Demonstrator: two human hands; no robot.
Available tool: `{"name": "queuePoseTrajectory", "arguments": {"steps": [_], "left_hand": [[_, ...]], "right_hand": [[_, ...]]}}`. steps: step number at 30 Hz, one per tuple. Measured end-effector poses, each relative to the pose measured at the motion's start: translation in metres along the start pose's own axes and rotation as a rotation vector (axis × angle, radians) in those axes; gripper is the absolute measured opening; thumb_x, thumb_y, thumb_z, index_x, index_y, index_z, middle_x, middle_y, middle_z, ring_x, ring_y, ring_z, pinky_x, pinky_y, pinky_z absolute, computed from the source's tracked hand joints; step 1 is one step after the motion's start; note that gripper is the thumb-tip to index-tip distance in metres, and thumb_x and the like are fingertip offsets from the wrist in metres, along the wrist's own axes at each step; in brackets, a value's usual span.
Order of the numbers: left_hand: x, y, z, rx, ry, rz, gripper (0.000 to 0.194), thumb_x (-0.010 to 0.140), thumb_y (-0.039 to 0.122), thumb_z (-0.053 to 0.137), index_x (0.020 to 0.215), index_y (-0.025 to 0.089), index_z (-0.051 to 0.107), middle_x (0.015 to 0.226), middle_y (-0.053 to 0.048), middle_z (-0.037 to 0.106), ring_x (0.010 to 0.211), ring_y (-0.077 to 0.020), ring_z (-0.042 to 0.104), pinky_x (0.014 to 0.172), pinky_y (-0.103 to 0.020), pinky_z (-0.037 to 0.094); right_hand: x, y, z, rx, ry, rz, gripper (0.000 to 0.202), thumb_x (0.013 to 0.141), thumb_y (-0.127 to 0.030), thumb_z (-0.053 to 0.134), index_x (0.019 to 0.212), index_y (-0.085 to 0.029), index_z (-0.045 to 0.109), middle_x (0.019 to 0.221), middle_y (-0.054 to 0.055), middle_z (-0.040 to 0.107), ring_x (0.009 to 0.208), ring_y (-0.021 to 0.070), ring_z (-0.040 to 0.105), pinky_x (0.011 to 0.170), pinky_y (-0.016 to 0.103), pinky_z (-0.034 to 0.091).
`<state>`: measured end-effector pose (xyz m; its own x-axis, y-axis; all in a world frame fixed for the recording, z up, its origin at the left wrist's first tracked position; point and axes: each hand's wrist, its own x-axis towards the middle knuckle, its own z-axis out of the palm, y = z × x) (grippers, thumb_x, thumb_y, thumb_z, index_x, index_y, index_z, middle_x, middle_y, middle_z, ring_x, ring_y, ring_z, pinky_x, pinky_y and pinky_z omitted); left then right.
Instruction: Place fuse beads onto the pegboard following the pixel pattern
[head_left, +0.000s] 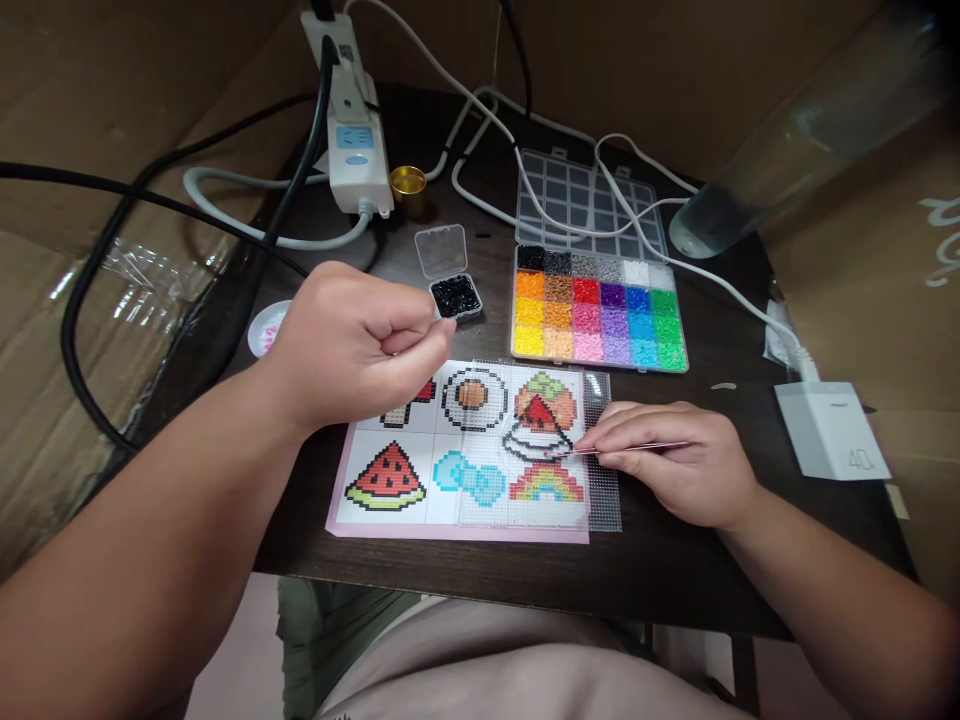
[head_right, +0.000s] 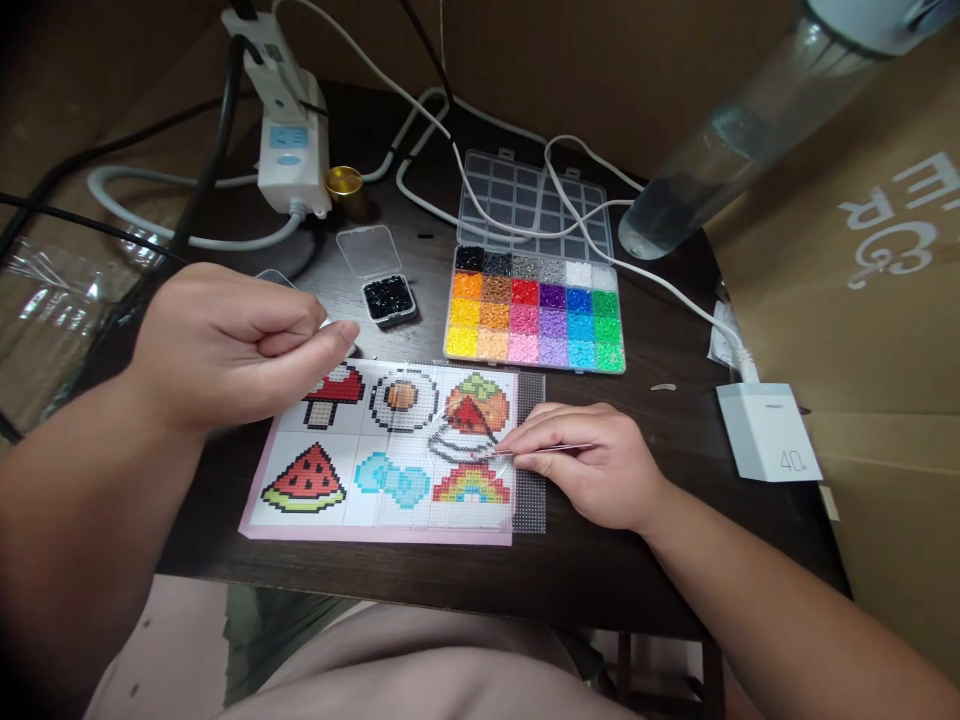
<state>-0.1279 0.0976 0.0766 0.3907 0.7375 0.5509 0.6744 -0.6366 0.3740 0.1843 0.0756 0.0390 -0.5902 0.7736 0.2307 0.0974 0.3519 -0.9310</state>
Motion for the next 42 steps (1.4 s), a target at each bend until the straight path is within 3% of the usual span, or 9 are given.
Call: {"name": "queuePoseTrajectory", "arguments": {"steps": [14, 22, 33, 42], "left_hand": [[0.0001, -0.0012, -0.0016, 0.023, -0.01, 0.019, 0.05, 0.08, 0.013, 0.061, 0.055, 0.021, 0.018, 0.049, 0.007, 0.017, 0.046, -0.009, 0.017, 0.039, -0.028, 0.019], [0.0007, -0.0008, -0.0008, -0.003, -0.028, 0.008, 0.049, 0.081, 0.014, 0.06, 0.056, 0.021, 0.019, 0.05, 0.007, 0.017, 0.045, -0.0102, 0.017, 0.041, -0.03, 0.019], [0.0019, -0.0033, 0.0003, -0.014, -0.004, 0.074, 0.05, 0.078, 0.012, 0.064, 0.055, 0.021, 0.02, 0.05, 0.007, 0.018, 0.046, -0.0084, 0.017, 0.04, -0.027, 0.019], [-0.0002, -0.0018, -0.0007, 0.027, -0.024, 0.031, 0.048, 0.082, 0.015, 0.058, 0.056, 0.021, 0.018, 0.052, 0.006, 0.017, 0.049, -0.0104, 0.015, 0.043, -0.029, 0.019]], "right_hand": [[0.0013, -0.0025, -0.0004, 0.051, 0.056, 0.086, 0.011, 0.082, -0.014, 0.075, 0.085, -0.023, 0.081, 0.081, 0.008, 0.081, 0.071, 0.0213, 0.075, 0.068, 0.035, 0.062], [0.001, -0.003, 0.0032, -0.069, 0.193, 0.066, 0.023, 0.081, -0.006, 0.074, 0.087, -0.027, 0.082, 0.086, 0.003, 0.082, 0.078, 0.0202, 0.077, 0.075, 0.034, 0.064], [-0.0007, -0.0013, 0.0047, -0.125, 0.219, 0.059, 0.023, 0.083, -0.008, 0.073, 0.088, -0.028, 0.08, 0.087, 0.001, 0.081, 0.079, 0.0199, 0.076, 0.077, 0.034, 0.064], [-0.0015, 0.0, 0.0032, -0.175, 0.262, 0.118, 0.019, 0.082, -0.01, 0.074, 0.085, -0.028, 0.08, 0.086, 0.002, 0.081, 0.081, 0.0212, 0.077, 0.076, 0.034, 0.065]]}}
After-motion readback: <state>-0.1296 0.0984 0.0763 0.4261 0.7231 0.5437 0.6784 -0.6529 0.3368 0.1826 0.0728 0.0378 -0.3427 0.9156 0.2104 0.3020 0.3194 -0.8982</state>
